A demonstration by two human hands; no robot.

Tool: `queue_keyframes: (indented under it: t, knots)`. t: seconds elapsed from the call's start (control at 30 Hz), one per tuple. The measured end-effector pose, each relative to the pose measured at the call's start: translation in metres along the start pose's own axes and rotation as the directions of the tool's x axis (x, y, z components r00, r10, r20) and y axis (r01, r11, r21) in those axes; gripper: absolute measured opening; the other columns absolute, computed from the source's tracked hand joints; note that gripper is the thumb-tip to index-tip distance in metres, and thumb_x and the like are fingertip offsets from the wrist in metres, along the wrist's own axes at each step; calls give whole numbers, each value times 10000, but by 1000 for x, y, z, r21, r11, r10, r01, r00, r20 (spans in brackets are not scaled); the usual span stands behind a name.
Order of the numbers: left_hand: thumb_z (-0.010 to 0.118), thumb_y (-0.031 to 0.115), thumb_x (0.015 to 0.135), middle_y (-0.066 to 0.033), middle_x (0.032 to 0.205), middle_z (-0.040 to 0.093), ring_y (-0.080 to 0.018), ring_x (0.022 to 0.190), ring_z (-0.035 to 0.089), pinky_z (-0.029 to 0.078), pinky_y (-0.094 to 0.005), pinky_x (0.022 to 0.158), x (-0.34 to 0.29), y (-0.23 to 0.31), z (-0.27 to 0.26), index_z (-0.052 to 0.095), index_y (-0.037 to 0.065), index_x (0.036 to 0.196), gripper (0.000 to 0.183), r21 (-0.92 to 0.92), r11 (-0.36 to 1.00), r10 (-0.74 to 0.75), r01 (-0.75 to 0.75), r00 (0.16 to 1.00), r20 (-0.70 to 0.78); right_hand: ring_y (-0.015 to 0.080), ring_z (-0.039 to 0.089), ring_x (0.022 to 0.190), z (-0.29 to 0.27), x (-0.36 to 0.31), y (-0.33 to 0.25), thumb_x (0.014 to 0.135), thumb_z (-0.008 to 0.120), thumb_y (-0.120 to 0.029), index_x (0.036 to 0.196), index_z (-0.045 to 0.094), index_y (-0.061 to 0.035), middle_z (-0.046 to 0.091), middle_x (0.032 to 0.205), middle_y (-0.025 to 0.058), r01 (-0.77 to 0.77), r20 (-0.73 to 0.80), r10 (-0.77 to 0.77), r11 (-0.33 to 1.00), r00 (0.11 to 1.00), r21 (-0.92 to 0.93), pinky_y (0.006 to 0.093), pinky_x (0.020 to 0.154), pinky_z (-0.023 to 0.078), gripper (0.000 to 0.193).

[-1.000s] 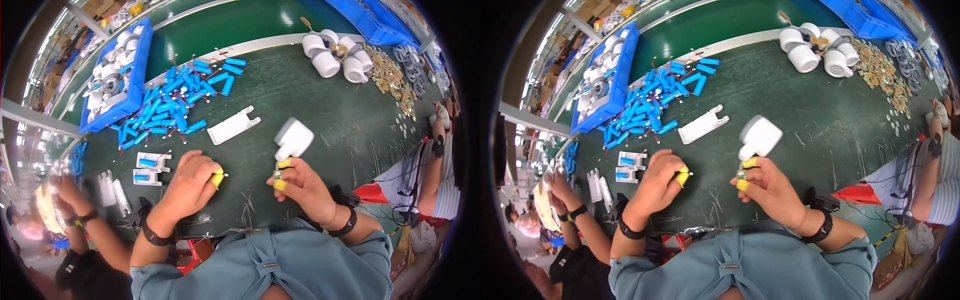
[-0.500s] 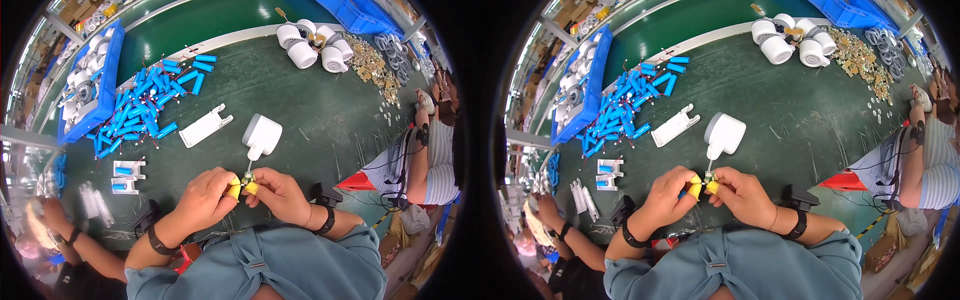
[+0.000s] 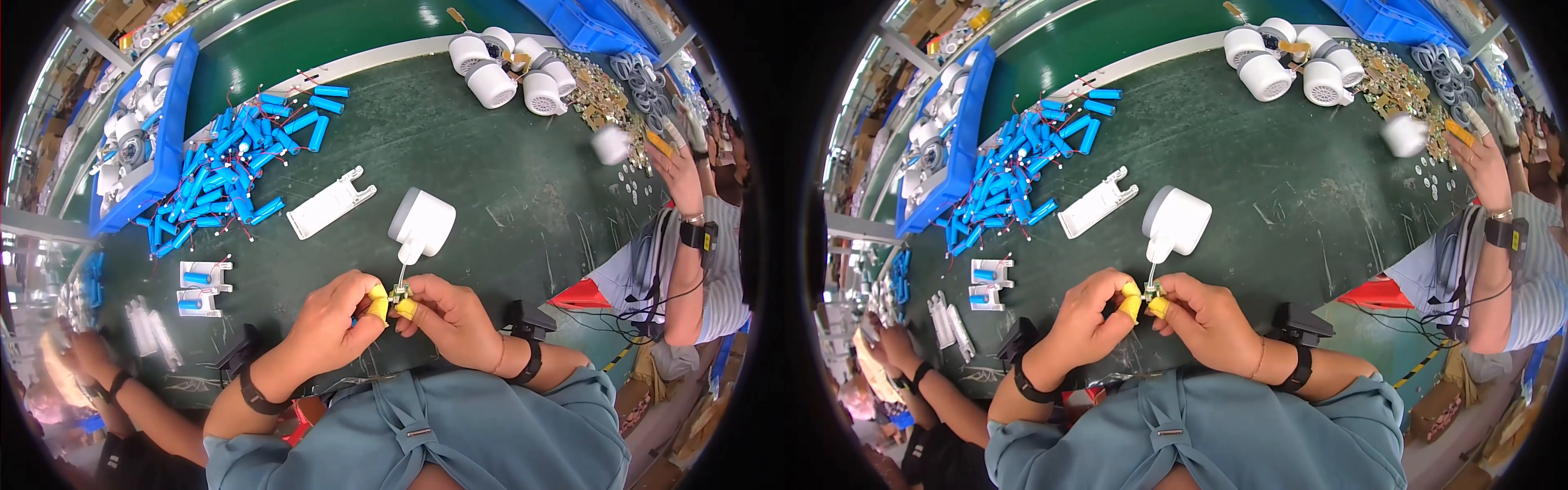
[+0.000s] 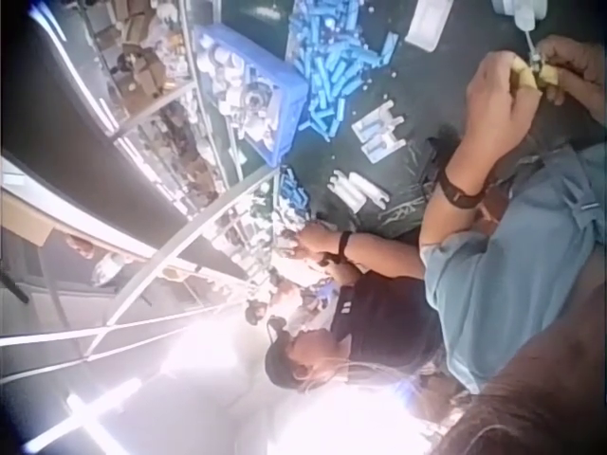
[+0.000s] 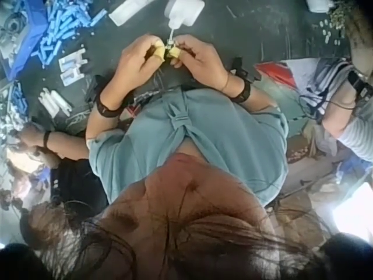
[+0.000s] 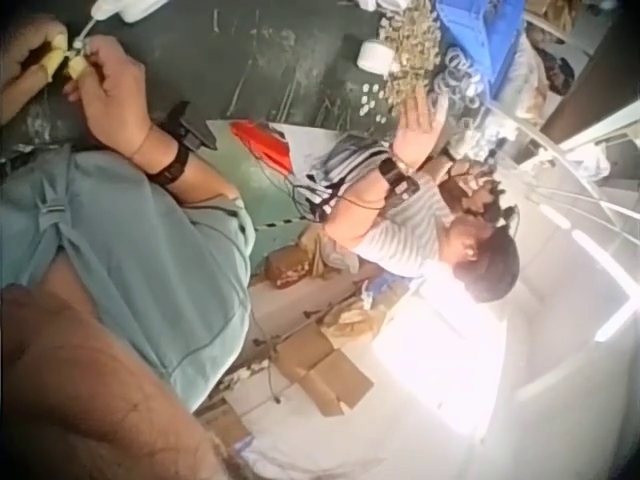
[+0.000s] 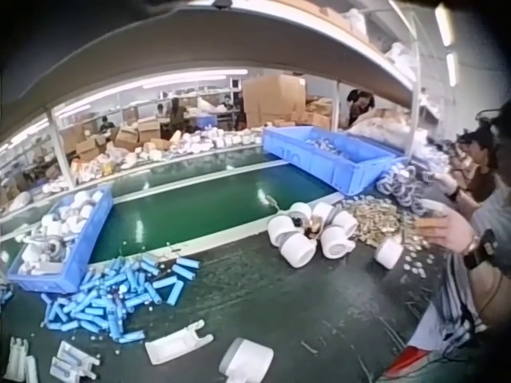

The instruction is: The person assembles electronic devices by connecting a battery to a circuit board, inserting them into a white plastic housing, and snapping on a cover. This process is repeated multiple times to complete several units.

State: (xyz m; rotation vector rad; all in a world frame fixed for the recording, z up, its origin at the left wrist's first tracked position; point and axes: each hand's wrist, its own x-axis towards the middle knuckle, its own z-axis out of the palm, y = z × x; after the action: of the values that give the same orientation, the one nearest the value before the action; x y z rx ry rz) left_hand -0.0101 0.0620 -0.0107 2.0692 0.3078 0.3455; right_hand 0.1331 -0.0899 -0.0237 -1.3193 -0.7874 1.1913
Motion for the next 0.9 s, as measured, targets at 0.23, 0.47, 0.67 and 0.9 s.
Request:
queue_keyframes:
  t: [0.23,0.47,0.67,0.9]
  knots:
    - [640,14,754,-89,808,572,-204,671,578,473,-313,614,-1,0,-4,559,6,985,245,32,999,-8,6,999,54,98,666,819,3,-1,-1,1001,498,-17,1173,553,21,670,946,65,30,-1,-30,996,1000,-82,244,739,555,185]
    - [642,13,757,-90,775,587,-184,672,584,478,-302,618,6,10,-7,574,-15,964,221,49,989,-143,138,983,115,126,690,759,9,-2,5,970,498,17,1131,549,13,667,905,81,95,-45,-119,929,992,-357,251,656,555,169]
    - [598,-31,848,-81,839,646,-138,728,649,513,-267,670,-11,16,10,611,-31,1026,178,-19,979,-205,204,975,-81,183,691,661,14,2,7,939,532,5,1068,543,-3,661,801,100,198,-97,-297,812,950,-549,294,574,533,130]
    - [592,-59,838,-106,852,657,-166,735,672,520,-273,683,-14,20,23,621,-47,1027,191,23,992,-114,120,978,-176,271,673,627,16,0,13,909,555,4,1051,538,33,641,773,141,252,-100,-397,736,912,-629,363,547,525,146]
